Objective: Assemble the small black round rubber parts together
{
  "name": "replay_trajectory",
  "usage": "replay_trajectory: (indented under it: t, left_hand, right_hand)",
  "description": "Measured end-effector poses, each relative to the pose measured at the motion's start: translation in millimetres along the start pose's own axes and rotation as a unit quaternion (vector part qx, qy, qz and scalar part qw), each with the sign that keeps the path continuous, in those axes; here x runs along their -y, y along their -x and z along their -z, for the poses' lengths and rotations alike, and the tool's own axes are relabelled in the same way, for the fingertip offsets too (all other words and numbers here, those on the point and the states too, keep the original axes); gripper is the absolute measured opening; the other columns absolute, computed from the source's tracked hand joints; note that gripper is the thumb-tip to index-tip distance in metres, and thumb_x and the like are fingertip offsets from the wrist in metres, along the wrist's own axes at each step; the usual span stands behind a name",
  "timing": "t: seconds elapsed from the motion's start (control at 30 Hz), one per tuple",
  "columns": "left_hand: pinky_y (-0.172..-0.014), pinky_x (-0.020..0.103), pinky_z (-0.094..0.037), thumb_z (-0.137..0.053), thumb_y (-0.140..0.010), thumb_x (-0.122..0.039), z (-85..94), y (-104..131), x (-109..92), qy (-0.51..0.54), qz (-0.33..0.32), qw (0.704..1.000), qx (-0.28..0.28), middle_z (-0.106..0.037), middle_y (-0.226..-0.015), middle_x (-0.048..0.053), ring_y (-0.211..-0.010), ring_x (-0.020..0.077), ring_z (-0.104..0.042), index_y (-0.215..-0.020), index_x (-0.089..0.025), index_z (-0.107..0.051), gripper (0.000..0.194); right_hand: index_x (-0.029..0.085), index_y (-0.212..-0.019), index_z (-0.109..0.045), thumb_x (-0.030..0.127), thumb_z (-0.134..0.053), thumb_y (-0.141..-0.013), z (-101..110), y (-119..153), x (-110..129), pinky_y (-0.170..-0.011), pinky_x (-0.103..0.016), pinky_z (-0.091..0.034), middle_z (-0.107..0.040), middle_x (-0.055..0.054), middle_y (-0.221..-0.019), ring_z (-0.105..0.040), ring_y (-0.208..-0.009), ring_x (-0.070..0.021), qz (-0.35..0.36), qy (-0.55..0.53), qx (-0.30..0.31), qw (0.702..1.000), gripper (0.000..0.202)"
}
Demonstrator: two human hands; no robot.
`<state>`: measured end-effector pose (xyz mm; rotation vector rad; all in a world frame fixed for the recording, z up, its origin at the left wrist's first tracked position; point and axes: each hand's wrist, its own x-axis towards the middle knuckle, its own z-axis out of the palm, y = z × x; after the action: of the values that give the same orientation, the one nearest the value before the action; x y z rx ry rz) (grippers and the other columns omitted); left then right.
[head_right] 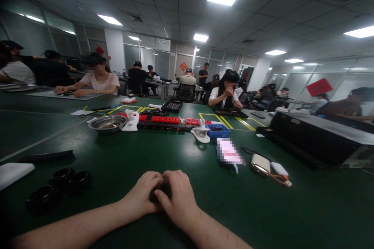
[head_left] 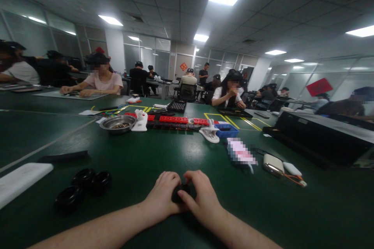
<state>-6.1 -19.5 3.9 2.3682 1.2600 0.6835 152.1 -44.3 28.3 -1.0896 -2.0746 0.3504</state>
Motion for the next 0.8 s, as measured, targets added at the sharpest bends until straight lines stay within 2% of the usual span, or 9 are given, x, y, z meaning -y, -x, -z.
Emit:
replay_trajectory:
  t: [0.1,0.2,0.3,0.37,0.47,0.6,0.73,0.8]
  left_hand:
    - [-0.083,0.038,-0.037,-0.069,-0.059,-0.033,-0.2,0.1,0.2,0.000,-0.005,1.000,0.002,-0.052,-0.093,0.003,-0.091,0.0247,-0.047,-0.091,-0.021,-0.057,0.037]
    - [-0.085,0.040,-0.036,-0.070,-0.058,-0.035,-1.0,-0.2,1.2,-0.003,-0.005,1.000,0.000,-0.052,-0.094,0.003,-0.092,0.0254,-0.048,-0.093,-0.020,-0.056,0.040]
    - [-0.084,0.040,-0.037,-0.070,-0.057,-0.035,-1.6,-0.7,1.7,-0.007,-0.004,1.000,-0.002,-0.052,-0.092,0.004,-0.090,0.0256,-0.048,-0.084,-0.019,-0.056,0.035]
    - [-0.082,0.038,-0.038,-0.070,-0.057,-0.033,-1.6,-0.7,1.5,-0.007,-0.007,1.000,-0.002,-0.052,-0.092,0.004,-0.089,0.0250,-0.048,-0.082,-0.018,-0.056,0.033]
    - [-0.082,0.036,-0.038,-0.070,-0.057,-0.031,-1.6,-0.2,1.3,-0.004,-0.013,1.000,-0.001,-0.052,-0.092,0.003,-0.089,0.0238,-0.047,-0.085,-0.020,-0.057,0.033]
    - [-0.085,0.038,-0.036,-0.069,-0.058,-0.028,-2.5,0.1,2.6,-0.004,-0.012,1.000,-0.004,-0.052,-0.093,0.002,-0.091,0.0237,-0.047,-0.091,-0.021,-0.057,0.035]
    - [-0.085,0.038,-0.037,-0.069,-0.057,-0.028,-2.5,-0.1,3.1,-0.004,-0.011,1.000,0.001,-0.053,-0.095,0.003,-0.089,0.0237,-0.048,-0.090,-0.021,-0.057,0.035]
    - [-0.085,0.037,-0.037,-0.069,-0.057,-0.029,-1.8,0.0,2.6,-0.003,-0.011,1.000,0.002,-0.052,-0.095,0.003,-0.090,0.0238,-0.048,-0.089,-0.021,-0.057,0.035]
  right_hand:
    - [0.019,-0.099,-0.051,0.005,-0.043,-0.068,3.8,0.6,2.4,-0.082,-0.037,-0.041,-0.055,-0.006,-0.095,-0.050,-0.091,-0.0205,0.049,-0.080,0.054,0.994,0.035]
    - [0.020,-0.106,-0.049,0.003,-0.041,-0.065,4.4,0.5,1.2,-0.087,-0.037,-0.039,-0.053,-0.007,-0.103,-0.048,-0.098,-0.0201,0.054,-0.123,0.049,0.990,0.045]
    - [0.018,-0.103,-0.049,0.010,-0.051,-0.068,1.0,-0.2,-2.8,-0.084,-0.038,-0.040,-0.053,-0.008,-0.100,-0.048,-0.095,-0.0223,0.014,-0.072,0.001,0.997,0.036]
    - [0.017,-0.097,-0.050,0.014,-0.058,-0.066,-0.6,-0.2,-3.7,-0.080,-0.039,-0.041,-0.055,-0.007,-0.093,-0.049,-0.089,-0.0232,-0.008,-0.028,-0.010,1.000,0.032]
    - [0.019,-0.097,-0.050,0.010,-0.051,-0.070,1.2,0.9,0.0,-0.079,-0.038,-0.042,-0.056,-0.006,-0.090,-0.051,-0.086,-0.0218,0.028,-0.030,0.022,0.999,0.029]
    - [0.020,-0.108,-0.048,0.004,-0.042,-0.068,5.8,1.7,6.5,-0.087,-0.037,-0.039,-0.053,-0.008,-0.104,-0.048,-0.098,-0.0211,0.088,-0.064,0.067,0.992,0.044]
    - [0.018,-0.101,-0.049,0.015,-0.056,-0.069,3.9,0.6,3.8,-0.080,-0.039,-0.041,-0.056,-0.007,-0.094,-0.050,-0.089,-0.0229,0.031,-0.003,0.029,0.999,0.033]
    - [0.018,-0.097,-0.050,0.016,-0.057,-0.069,3.4,0.5,1.7,-0.077,-0.038,-0.042,-0.057,-0.006,-0.091,-0.051,-0.085,-0.0224,0.013,0.007,0.031,0.999,0.029]
